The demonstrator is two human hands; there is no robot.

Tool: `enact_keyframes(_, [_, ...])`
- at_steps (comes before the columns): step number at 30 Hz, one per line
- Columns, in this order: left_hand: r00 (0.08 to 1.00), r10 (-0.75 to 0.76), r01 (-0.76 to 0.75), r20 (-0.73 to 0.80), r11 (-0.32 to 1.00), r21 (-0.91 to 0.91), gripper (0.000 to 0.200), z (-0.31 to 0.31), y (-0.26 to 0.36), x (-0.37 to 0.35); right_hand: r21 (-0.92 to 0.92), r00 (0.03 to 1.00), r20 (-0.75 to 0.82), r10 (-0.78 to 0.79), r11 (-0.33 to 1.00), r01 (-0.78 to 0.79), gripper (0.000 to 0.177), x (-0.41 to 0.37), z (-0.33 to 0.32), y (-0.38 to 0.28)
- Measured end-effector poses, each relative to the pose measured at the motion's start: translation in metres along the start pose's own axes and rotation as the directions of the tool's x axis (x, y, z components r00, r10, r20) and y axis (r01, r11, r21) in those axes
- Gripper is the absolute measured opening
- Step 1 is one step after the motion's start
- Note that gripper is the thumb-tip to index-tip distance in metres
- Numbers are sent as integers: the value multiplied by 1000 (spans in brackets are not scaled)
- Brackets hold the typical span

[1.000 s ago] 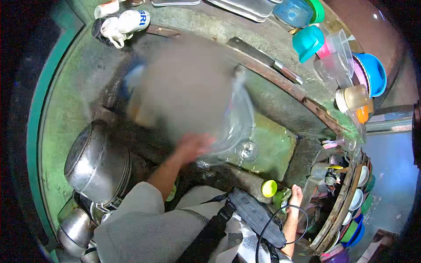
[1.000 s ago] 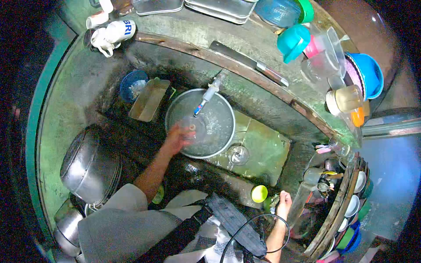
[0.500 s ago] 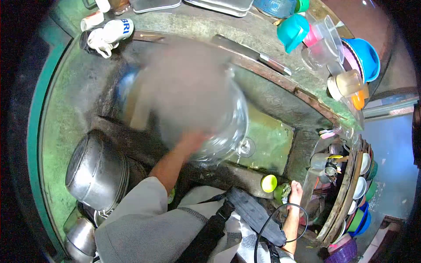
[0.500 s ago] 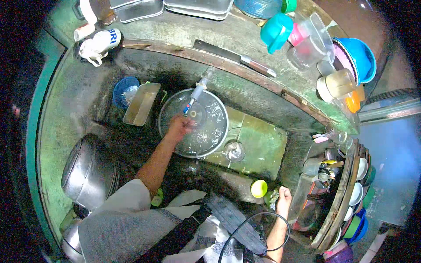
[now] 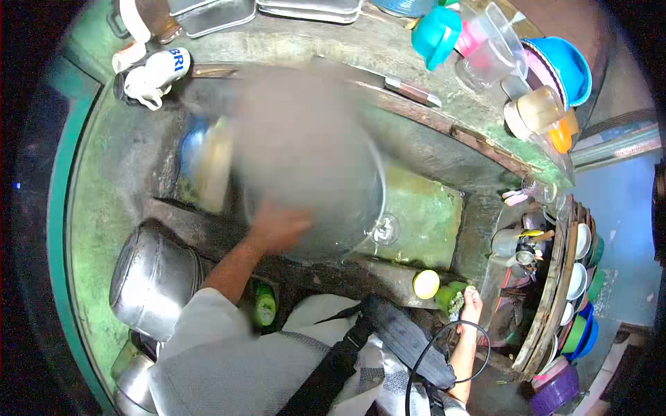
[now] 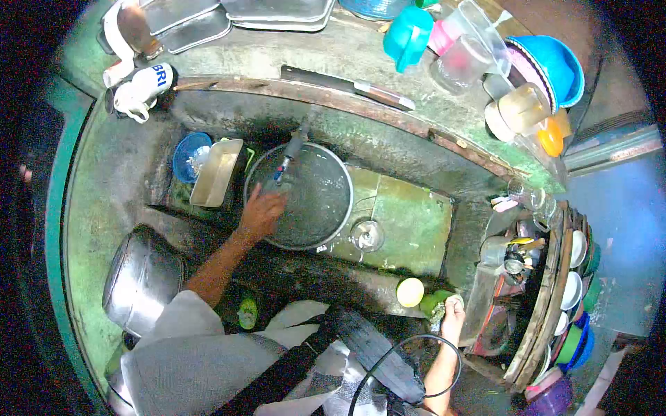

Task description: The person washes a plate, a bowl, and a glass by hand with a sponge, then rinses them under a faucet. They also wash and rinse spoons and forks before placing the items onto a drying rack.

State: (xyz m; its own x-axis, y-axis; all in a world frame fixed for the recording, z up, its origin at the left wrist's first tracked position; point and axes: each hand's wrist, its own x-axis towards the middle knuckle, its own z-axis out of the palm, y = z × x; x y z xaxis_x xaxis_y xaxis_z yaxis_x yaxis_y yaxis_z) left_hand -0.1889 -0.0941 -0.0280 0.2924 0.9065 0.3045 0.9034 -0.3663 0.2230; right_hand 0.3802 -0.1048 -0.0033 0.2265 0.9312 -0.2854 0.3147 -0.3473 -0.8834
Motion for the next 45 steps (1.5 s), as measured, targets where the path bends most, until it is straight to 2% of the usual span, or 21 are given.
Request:
enact_keyframes(3, [998, 46, -41, 51, 995, -95, 21, 5, -1, -3, 34, 995, 2, 96, 995, -96, 14, 2, -6, 7])
enact_keyframes(5, [994, 33, -11, 103, 978, -208, 22, 14, -9, -3, -102, 999, -19, -33, 994, 31, 19, 3, -3, 2])
enact_keyframes(8, [971, -201, 203, 130, 979, -4, 21, 39, -36, -9, 22, 997, -3, 72, 997, -72, 21, -1, 5, -15])
enact_keyframes(10, [976, -131, 132, 177, 991, 4, 26, 93, -61, -45, -29, 998, -53, 27, 999, -29, 22, -3, 6, -22])
enact_keyframes(13, [977, -178, 210, 117, 887, -411, 31, 121, -79, -56, -16, 998, -27, 57, 998, -57, 22, -1, -4, -13])
enact_keyframes(14, [922, -379, 337, -81, 888, -313, 34, 106, -67, -53, -35, 996, -37, 79, 996, -80, 21, -2, -7, -12])
enact_keyframes(16, [579, -780, 487, -237, 564, -667, 33, 96, -59, -31, 0, 994, -69, 89, 996, -89, 19, -4, -5, -11])
enact_keyframes(19, [517, -821, 379, 242, -34, -925, 21, 107, -68, -1, -8, 990, -112, 88, 996, -90, 19, -17, -4, -33])
enact_keyframes(21, [680, -507, 40, 530, -696, -717, 20, 83, -40, 19, 1, 993, -90, 74, 997, -74, 22, -19, -7, -37])
enact_keyframes(23, [662, -596, -177, 454, -713, -678, 24, 82, -23, 35, 48, 996, -83, 15, 999, -11, 22, -14, -16, -16])
enact_keyframes(25, [502, -730, -187, 464, -615, -766, 24, 64, -2, 47, -13, 993, -117, 21, 1000, -23, 22, -17, -27, -18])
enact_keyframes(26, [509, -782, 164, 359, -322, -932, 25, 71, -10, 41, 23, 991, -102, 90, 996, -88, 21, -16, -30, -20])
enact_keyframes(27, [557, -795, 468, 241, 60, -882, 27, 82, -12, 32, 18, 990, -130, 48, 999, -46, 19, -15, -37, -8])
enact_keyframes(29, [754, -656, 506, 0, 582, -637, 39, 78, 17, 19, -23, 987, -148, 64, 997, -68, 19, -20, -61, 0])
enact_keyframes(31, [895, -436, 447, 96, 877, -178, 41, 39, 71, 25, -41, 983, -111, -149, 989, 145, 24, -19, -92, 33])
enact_keyframes(32, [957, -283, 286, 62, 957, -47, 41, 25, 98, 33, -41, 992, -124, -34, 999, 30, 26, -23, -106, 42])
enact_keyframes(33, [992, -119, 114, 48, 990, 88, 42, 21, 122, 41, -40, 988, -135, 77, 996, -83, 29, -26, -119, 56])
enact_keyframes(35, [992, -128, 125, -16, 984, -131, 40, 33, 166, 59, -76, 975, -195, 110, 989, -127, 30, -31, -143, 103])
enact_keyframes(38, [995, 91, -97, -35, 963, -250, 42, 57, 240, 112, -138, 952, -262, 156, 971, -197, 33, -55, -165, 139])
enact_keyframes(41, [901, 431, -401, -45, 790, -464, 46, 36, 365, 185, -59, 926, -240, 291, 948, -313, 35, -78, -189, 155])
enact_keyframes(45, [876, 472, -396, -100, 585, -708, 56, 54, 505, 235, 137, 930, -274, 246, 967, -216, 33, -112, -211, 212])
